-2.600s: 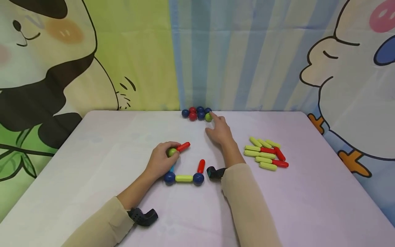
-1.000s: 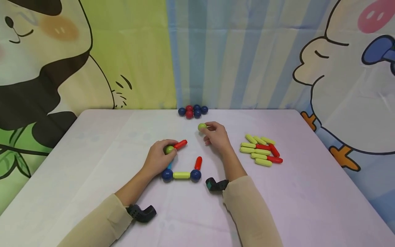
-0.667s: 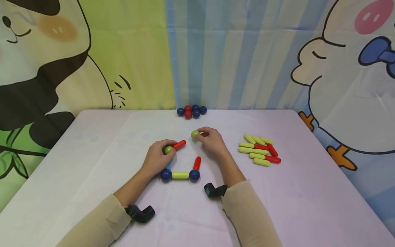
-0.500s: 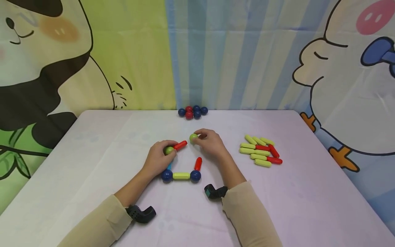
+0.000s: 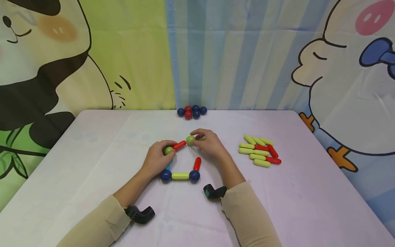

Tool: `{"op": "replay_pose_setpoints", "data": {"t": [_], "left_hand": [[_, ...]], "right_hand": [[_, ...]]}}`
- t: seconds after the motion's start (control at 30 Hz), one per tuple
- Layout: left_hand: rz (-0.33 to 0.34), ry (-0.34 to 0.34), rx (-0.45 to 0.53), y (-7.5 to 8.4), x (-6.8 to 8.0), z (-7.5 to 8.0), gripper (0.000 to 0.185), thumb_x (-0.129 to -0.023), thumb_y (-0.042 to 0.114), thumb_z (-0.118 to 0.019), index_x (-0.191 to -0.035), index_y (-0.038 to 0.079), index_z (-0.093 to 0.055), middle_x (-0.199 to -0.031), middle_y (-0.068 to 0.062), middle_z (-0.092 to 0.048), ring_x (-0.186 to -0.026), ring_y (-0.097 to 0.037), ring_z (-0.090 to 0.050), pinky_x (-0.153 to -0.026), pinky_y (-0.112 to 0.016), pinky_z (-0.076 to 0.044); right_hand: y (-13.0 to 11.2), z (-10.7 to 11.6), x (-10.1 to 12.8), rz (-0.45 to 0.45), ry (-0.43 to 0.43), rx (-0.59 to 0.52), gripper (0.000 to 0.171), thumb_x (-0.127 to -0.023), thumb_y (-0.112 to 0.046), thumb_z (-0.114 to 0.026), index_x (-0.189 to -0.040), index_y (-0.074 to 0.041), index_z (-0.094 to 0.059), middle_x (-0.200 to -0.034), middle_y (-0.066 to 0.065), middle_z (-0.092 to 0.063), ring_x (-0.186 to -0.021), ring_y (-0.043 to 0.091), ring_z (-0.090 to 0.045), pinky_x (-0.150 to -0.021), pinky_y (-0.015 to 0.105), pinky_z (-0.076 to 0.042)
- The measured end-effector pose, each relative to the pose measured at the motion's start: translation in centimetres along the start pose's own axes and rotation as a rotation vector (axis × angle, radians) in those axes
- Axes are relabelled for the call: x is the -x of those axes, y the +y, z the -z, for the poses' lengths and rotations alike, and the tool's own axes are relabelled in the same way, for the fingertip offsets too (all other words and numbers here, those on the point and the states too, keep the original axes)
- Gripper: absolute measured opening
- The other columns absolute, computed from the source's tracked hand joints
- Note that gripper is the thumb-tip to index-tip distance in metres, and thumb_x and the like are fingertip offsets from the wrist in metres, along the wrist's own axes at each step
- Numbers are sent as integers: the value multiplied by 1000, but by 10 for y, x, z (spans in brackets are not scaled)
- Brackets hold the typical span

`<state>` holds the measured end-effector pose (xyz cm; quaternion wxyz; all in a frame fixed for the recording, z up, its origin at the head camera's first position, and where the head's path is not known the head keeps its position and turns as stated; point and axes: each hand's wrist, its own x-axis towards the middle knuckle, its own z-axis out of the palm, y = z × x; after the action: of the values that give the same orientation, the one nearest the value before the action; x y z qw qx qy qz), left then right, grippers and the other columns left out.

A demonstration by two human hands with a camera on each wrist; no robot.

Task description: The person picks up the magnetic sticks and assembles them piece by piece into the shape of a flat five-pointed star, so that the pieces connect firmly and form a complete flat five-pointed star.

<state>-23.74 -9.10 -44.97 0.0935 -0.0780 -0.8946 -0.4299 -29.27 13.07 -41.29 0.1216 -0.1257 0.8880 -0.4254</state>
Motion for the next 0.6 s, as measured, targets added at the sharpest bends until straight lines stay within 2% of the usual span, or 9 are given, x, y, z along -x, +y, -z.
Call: {"op": "replay_pose_setpoints", "data": {"t": [0.3, 0.43, 0.6], "left_hand": [[20, -7, -4, 0, 1, 1, 34, -90, 15, -66, -123, 12, -75, -119, -7, -75, -105, -27, -58, -96, -44, -44], [13, -1, 1, 1, 1, 2, 34, -89, 14, -66, -122, 11, -75, -118, -7, -76, -102, -27, -58, -96, -43, -44], [10, 1, 3, 2, 1, 2, 34, -89, 13, -65, -121, 11, -76, -117, -7, -76, -100, -27, -58, -93, -41, -43]], "right_hand": [[2, 5, 2, 0, 7, -6, 40, -98, -27, -69, -137, -17, -65, -129, 12, -67, -101, 28, -66, -78, 32, -57], [-1, 14, 5, 5, 58, -14, 41, -99, -26, -68, -138, -14, -64, -129, 13, -67, -95, 28, -68, -76, 32, -55], [-3, 33, 11, -19, 143, 31, 40, -100, -26, -66, -137, -11, -65, -127, 14, -68, -96, 30, -69, -81, 36, -54]]}}
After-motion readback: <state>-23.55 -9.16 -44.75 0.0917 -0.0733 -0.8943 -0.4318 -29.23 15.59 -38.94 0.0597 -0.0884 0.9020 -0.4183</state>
